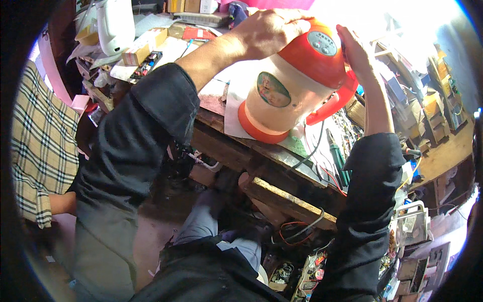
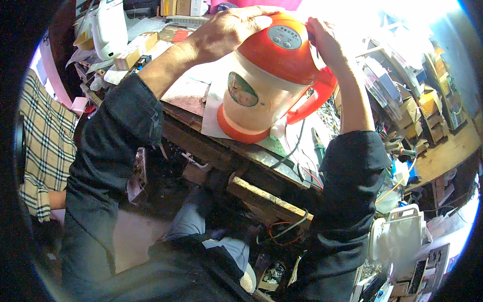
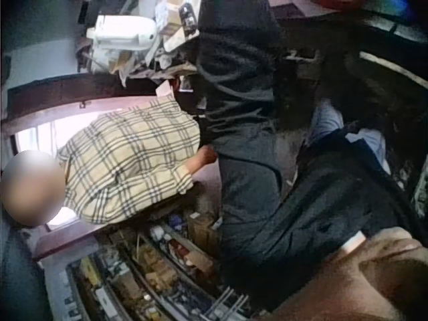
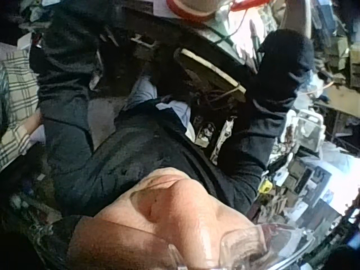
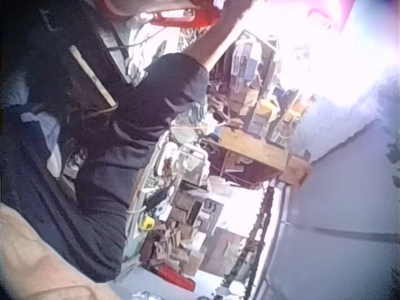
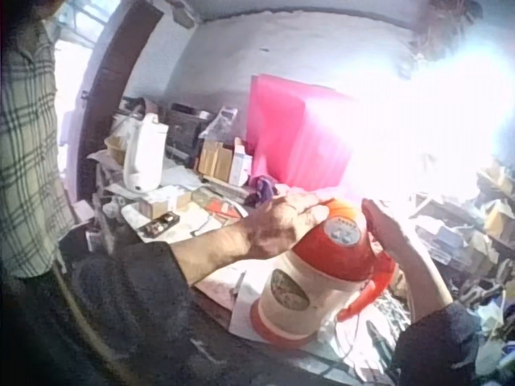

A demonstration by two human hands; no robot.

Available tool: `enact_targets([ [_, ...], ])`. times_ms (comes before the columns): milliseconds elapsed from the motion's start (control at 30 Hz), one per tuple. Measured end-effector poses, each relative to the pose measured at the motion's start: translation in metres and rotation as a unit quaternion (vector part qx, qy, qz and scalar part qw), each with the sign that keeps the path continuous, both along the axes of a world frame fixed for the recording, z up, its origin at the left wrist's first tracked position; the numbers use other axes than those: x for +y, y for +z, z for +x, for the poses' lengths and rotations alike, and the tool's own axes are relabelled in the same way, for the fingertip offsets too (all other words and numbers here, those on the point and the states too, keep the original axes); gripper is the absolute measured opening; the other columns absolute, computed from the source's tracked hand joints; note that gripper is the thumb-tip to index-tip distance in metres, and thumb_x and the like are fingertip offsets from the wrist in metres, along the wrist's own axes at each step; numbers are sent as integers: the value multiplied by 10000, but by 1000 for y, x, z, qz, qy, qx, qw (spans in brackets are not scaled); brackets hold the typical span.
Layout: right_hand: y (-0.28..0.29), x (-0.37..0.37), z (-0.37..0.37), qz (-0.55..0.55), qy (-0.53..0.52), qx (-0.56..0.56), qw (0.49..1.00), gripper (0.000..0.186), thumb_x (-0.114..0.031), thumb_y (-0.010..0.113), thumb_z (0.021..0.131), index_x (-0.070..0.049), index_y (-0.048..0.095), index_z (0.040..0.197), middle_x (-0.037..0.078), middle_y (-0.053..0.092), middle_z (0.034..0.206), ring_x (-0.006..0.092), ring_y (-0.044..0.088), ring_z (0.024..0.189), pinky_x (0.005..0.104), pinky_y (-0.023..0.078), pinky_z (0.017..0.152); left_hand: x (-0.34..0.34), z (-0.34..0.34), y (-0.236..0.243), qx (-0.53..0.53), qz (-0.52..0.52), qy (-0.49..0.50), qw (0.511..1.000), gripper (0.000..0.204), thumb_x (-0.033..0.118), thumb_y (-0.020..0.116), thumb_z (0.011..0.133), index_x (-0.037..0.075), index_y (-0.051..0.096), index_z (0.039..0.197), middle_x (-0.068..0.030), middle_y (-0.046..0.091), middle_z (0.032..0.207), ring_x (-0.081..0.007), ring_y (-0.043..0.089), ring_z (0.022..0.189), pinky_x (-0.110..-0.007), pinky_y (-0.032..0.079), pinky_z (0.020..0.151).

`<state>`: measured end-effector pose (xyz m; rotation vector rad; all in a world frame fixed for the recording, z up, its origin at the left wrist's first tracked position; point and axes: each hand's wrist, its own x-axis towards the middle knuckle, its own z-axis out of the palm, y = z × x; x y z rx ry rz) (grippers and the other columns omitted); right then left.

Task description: The person disassembles a red and white electric kettle, removes the base, and uses a screwdriver to adjust internal components. Another person pours water from a white kettle into the red kettle's container. The person reassembles the red kettle and tests it by pressing the top button.

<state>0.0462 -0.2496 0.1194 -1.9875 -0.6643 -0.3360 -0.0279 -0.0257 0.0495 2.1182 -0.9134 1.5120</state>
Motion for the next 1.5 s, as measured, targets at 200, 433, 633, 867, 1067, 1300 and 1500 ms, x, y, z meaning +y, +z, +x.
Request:
enact_targets([
  [200, 1, 0, 1, 4, -14, 20, 1000, 375, -400, 572, 1042, -48, 699, 1051, 14, 709, 951, 98, 601, 841, 277, 493, 809, 2, 18, -4, -52, 48, 74, 995, 351, 212, 497, 1058, 25, 659, 1307, -224, 653, 1334, -353, 667, 1188, -436, 520, 1053],
  [433, -3, 0, -3, 14, 1, 4, 1000, 405, -423, 556, 1047, -55, 697, 1140, 27, 729, 1030, 100, 605, 886, 280, 490, 843, 2, 4, 1, 136, -80, -124, 980, 432, 290, 490, 1063, 31, 601, 1390, -241, 657, 1300, -385, 628, 1198, -441, 480, 1052],
  [633, 2, 0, 4, -40, -25, 28, 998, 437, -452, 538, 1041, -57, 695, 1146, 31, 729, 1034, 97, 602, 883, 270, 486, 833, -2, -16, 9, 112, -57, -93, 988, 468, 243, 456, 1065, -58, 545, 1413, -288, 651, 1304, -400, 628, 1220, -425, 469, 1069],
  [867, -2, -2, 4, -11, -6, -18, 1000, 409, -433, 540, 1033, -61, 708, 1018, 8, 713, 909, 96, 589, 769, 269, 475, 730, -3, -17, 12, 153, -67, -128, 978, 466, 231, 453, 1059, -67, 552, 1403, -283, 653, 1311, -368, 629, 1244, -393, 461, 1088],
  [1067, 0, 0, 1, 6, -2, 6, 1000, 403, -433, 557, 1023, -61, 710, 1003, 2, 711, 886, 94, 598, 764, 276, 472, 710, -4, -18, 13, 185, -92, -145, 968, 472, 234, 453, 1058, -66, 548, 1410, -276, 649, 1330, -351, 619, 1272, -379, 451, 1103],
  [1300, -2, -2, 4, 5, 12, 1, 1000, 389, -434, 557, 1021, -79, 708, 969, -2, 698, 861, 78, 578, 742, 261, 455, 686, -3, -18, 13, 188, -91, -165, 964, 463, 231, 452, 1064, -73, 550, 1399, -280, 645, 1330, -354, 618, 1267, -383, 455, 1101],
  [1500, -3, -3, 21, 11, 23, -32, 999, 390, -459, 559, 1008, -124, 699, 867, -31, 601, 688, 67, 479, 567, 258, 365, 518, -1, -11, 9, 90, -23, -104, 990, 445, 208, 452, 1069, -91, 549, 1384, -293, 636, 1331, -370, 622, 1251, -388, 469, 1094],
])
